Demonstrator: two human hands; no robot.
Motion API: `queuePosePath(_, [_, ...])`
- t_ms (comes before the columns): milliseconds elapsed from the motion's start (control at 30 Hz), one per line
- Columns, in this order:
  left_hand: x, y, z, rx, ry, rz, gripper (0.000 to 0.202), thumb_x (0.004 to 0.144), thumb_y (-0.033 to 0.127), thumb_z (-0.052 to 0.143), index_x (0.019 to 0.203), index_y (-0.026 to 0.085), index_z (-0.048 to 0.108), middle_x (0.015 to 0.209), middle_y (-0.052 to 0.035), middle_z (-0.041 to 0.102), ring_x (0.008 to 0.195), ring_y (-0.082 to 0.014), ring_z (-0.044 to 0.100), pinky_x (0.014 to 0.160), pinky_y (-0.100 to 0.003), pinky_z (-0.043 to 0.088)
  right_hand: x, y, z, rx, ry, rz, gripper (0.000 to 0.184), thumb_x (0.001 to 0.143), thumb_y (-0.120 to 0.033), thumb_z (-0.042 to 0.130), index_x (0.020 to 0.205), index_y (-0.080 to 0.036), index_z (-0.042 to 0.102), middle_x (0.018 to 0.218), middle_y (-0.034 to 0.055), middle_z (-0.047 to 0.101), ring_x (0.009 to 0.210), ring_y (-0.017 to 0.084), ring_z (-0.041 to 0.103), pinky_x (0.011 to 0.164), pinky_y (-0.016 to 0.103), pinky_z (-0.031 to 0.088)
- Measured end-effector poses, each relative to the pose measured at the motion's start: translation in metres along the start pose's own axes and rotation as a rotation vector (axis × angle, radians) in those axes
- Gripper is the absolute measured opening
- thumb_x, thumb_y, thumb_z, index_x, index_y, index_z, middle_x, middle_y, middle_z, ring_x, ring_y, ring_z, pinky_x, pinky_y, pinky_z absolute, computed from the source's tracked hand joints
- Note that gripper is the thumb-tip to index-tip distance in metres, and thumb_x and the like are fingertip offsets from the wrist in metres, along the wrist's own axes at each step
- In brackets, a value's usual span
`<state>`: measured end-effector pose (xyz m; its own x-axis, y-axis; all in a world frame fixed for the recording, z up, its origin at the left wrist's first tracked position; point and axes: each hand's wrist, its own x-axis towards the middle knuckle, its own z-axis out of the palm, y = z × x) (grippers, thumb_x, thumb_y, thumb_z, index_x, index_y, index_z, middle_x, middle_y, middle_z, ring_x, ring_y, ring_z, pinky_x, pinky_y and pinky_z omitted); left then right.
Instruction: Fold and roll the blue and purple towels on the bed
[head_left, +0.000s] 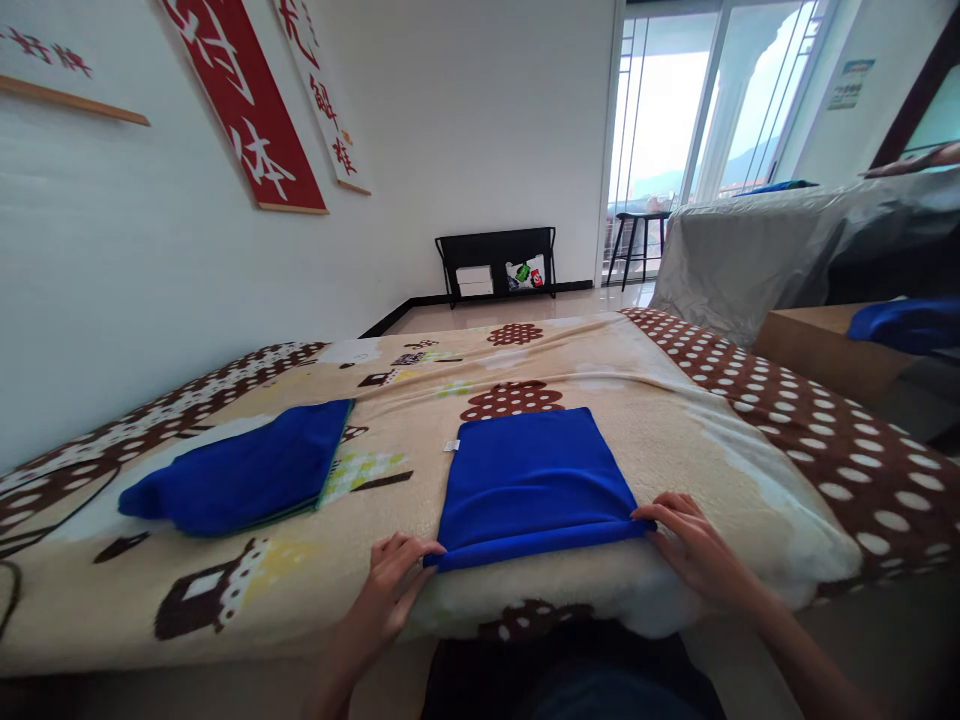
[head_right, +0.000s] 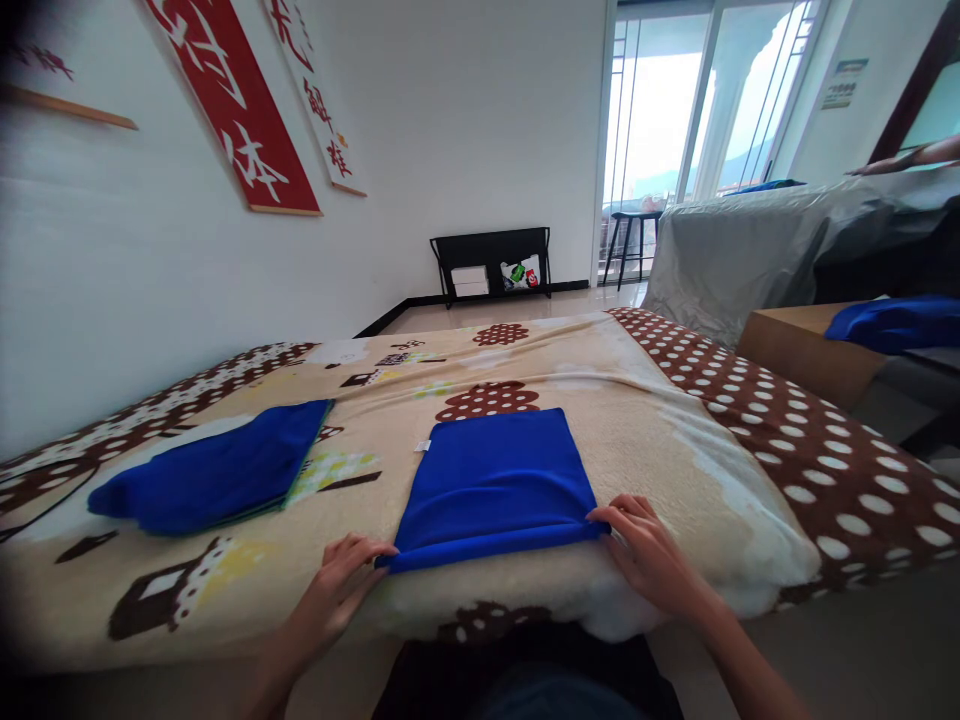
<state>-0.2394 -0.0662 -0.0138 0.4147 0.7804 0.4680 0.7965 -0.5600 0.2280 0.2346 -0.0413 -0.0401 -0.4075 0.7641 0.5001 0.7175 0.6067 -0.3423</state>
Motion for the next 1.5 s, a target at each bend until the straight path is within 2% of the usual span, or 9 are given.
queuePosePath(600, [0.008,0.005,0.001,-0.065,-0.017,-0.078,0.023,0.093,0.024,0.054,0.113,0.028,0.065,0.102,-0.0017,0.074,0.090,-0.0192,0.066,0.086,-0.034,0.049,0.006,-0.001,0.000,0.044,-0.014,0.011,0.026,0.098,-0.026,0.045,0.116,-0.026,0.064,0.102,0.0076,0.067,0.098,0.021,0.062,0.090,0.039,0.051])
queuePosePath(767, [0.013,0.011,0.015,0.020,0.039,-0.157,0.022,0.090,0.023,0.052,0.105,0.027,0.067,0.100,-0.0019,0.073,0.091,-0.0210,0.065,0.085,-0.037,0.046,0.015,-0.005,0.012,-0.078,0.045,0.029,0.026,0.093,-0.019,0.046,0.111,-0.025,0.064,0.099,0.0060,0.068,0.097,0.022,0.060,0.088,0.041,0.048])
queuePosePath(867, [0.024,0.026,0.032,0.218,0.235,-0.233,0.028,0.082,0.013,0.052,0.102,0.026,0.068,0.104,-0.0047,0.072,0.099,-0.0260,0.062,0.090,-0.045,0.040,0.026,-0.018,0.027,-0.284,0.192,0.108,0.026,0.086,-0.012,0.050,0.104,-0.022,0.066,0.106,0.0094,0.067,0.101,0.028,0.057,0.091,0.048,0.044])
queuePosePath(933, [0.036,0.044,0.045,0.269,0.301,-0.224,0.039,0.079,0.005,0.049,0.107,0.027,0.066,0.110,-0.0062,0.071,0.104,-0.0276,0.062,0.094,-0.050,0.038,0.036,-0.035,0.040,-0.346,0.270,0.124,0.032,0.082,-0.009,0.050,0.107,-0.020,0.065,0.116,0.0118,0.066,0.106,0.031,0.056,0.094,0.051,0.042])
queuePosePath(1033, [0.058,0.076,0.063,0.192,0.221,-0.075,0.051,0.080,-0.003,0.042,0.118,0.025,0.062,0.117,-0.0072,0.070,0.111,-0.0262,0.064,0.097,-0.052,0.042,0.052,-0.068,0.060,-0.222,0.263,-0.008,0.042,0.082,-0.004,0.047,0.117,-0.020,0.064,0.122,0.0101,0.066,0.111,0.028,0.058,0.099,0.048,0.041])
queuePosePath(1133, [0.072,0.094,0.077,0.103,0.093,0.079,0.054,0.085,-0.002,0.037,0.126,0.024,0.061,0.123,-0.0064,0.070,0.117,-0.0202,0.064,0.103,-0.044,0.048,0.063,-0.092,0.076,-0.062,0.172,-0.176,0.042,0.088,-0.006,0.046,0.122,-0.022,0.063,0.121,0.0066,0.068,0.112,0.022,0.061,0.101,0.041,0.044])
queuePosePath(1233, [0.068,0.081,0.078,0.087,0.066,0.114,0.046,0.092,0.005,0.039,0.127,0.022,0.062,0.124,-0.0054,0.071,0.115,-0.0171,0.067,0.102,-0.037,0.053,0.060,-0.085,0.076,-0.089,0.108,-0.176,0.038,0.097,-0.015,0.046,0.132,-0.021,0.060,0.127,0.0063,0.067,0.117,0.021,0.061,0.102,0.039,0.047])
queuePosePath(1400, [0.039,0.033,0.058,0.198,0.118,-0.037,0.036,0.098,0.023,0.045,0.128,0.017,0.064,0.128,-0.0117,0.069,0.120,-0.0266,0.065,0.101,-0.052,0.050,0.038,-0.034,0.053,-0.303,0.144,-0.008,0.036,0.102,-0.030,0.045,0.132,-0.020,0.061,0.134,0.0084,0.064,0.125,0.024,0.059,0.111,0.047,0.039])
queuePosePath(1500, [0.041,0.040,0.055,0.271,0.124,-0.101,0.035,0.096,0.020,0.046,0.124,0.017,0.067,0.130,-0.0121,0.067,0.127,-0.0305,0.059,0.111,-0.062,0.035,0.039,-0.034,0.049,-0.343,0.176,0.049,0.033,0.103,-0.029,0.043,0.122,-0.018,0.068,0.129,0.0090,0.067,0.129,0.025,0.056,0.117,0.051,0.029])
